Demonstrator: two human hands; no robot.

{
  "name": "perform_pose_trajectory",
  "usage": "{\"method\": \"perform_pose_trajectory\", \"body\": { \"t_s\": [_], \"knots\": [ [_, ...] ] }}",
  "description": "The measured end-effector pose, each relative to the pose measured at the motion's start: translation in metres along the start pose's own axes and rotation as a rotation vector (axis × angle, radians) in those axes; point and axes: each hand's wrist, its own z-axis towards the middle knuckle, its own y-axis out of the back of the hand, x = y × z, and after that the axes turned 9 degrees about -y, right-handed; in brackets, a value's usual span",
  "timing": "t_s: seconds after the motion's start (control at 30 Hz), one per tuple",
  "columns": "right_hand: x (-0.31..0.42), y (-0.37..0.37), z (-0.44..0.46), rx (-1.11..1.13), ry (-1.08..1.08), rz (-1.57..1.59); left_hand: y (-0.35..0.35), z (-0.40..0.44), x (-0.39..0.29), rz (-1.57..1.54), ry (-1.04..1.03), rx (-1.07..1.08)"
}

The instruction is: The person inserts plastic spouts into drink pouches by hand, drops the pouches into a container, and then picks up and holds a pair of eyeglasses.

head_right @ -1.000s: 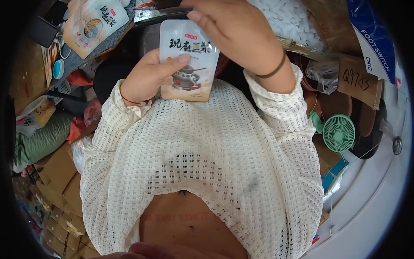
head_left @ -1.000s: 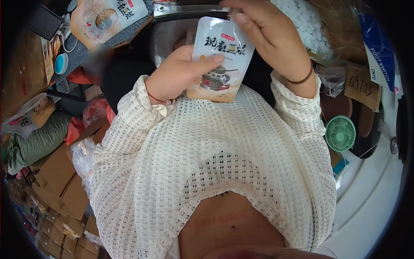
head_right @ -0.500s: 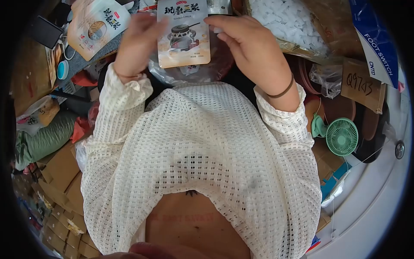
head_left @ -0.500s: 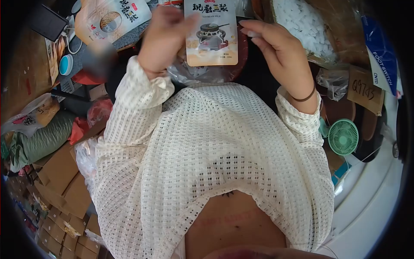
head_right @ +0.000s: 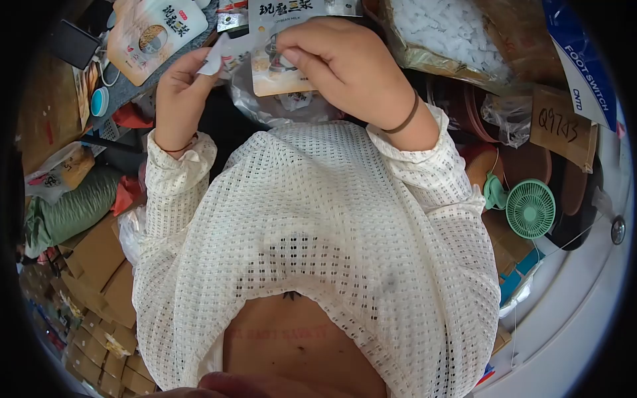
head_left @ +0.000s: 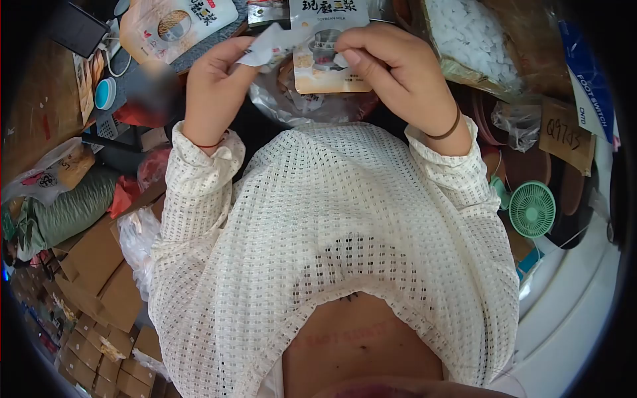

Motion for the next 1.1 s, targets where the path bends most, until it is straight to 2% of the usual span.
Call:
{"method": "perform_pose_trajectory", "body": {
  "t_s": [0.03, 0.13, 0.23, 0.3, 0.43, 0.47, 0.57, 0.6, 0.7, 0.8, 0.9, 1.03, 1.07, 1.1],
  "knots": [
    [0.001, 0.001, 0.002, 0.016, 0.031, -0.007, -0.006, -0.001, -0.003, -0.051, 0.018, 0.037],
    [0.028, 0.013, 0.014, -0.074, -0.227, 0.213, -0.024, -0.004, -0.008, -0.056, 0.055, 0.14],
    [0.03, 0.016, 0.021, -0.103, -0.244, 0.156, -0.047, -0.005, -0.016, -0.203, 0.112, 0.17],
    [0.015, 0.014, 0.017, -0.164, -0.006, -0.178, -0.057, -0.004, -0.022, -0.321, 0.176, 0.213],
    [0.008, 0.026, 0.003, -0.046, -0.01, -0.274, -0.075, -0.006, -0.031, -0.493, 0.305, 0.314],
    [0.007, 0.031, 0.0, 0.025, -0.112, -0.211, -0.078, -0.005, -0.035, -0.508, 0.319, 0.343],
    [-0.005, 0.041, -0.007, 0.099, -0.205, -0.099, -0.085, -0.002, -0.034, -0.53, 0.373, 0.365],
    [-0.009, 0.046, -0.007, 0.166, -0.199, -0.155, -0.087, -0.001, -0.033, -0.533, 0.393, 0.357],
    [-0.019, 0.042, -0.013, 0.072, -0.133, -0.081, -0.089, 0.002, -0.032, -0.565, 0.419, 0.404],
    [-0.015, 0.054, -0.019, 0.127, -0.273, 0.08, -0.091, 0.002, -0.028, -0.574, 0.436, 0.373],
    [-0.02, 0.041, -0.024, 0.102, -0.143, -0.025, -0.091, 0.0, -0.028, -0.533, 0.419, 0.4],
    [-0.042, 0.075, -0.029, -0.312, -0.011, -0.581, -0.084, 0.004, -0.015, -0.539, 0.442, 0.304],
    [-0.043, 0.085, -0.03, -0.317, -0.147, -0.686, -0.08, 0.006, -0.012, -0.557, 0.451, 0.284],
    [-0.048, 0.087, -0.031, -0.249, -0.184, -0.719, -0.076, 0.008, -0.008, -0.572, 0.463, 0.264]
  ]
}}
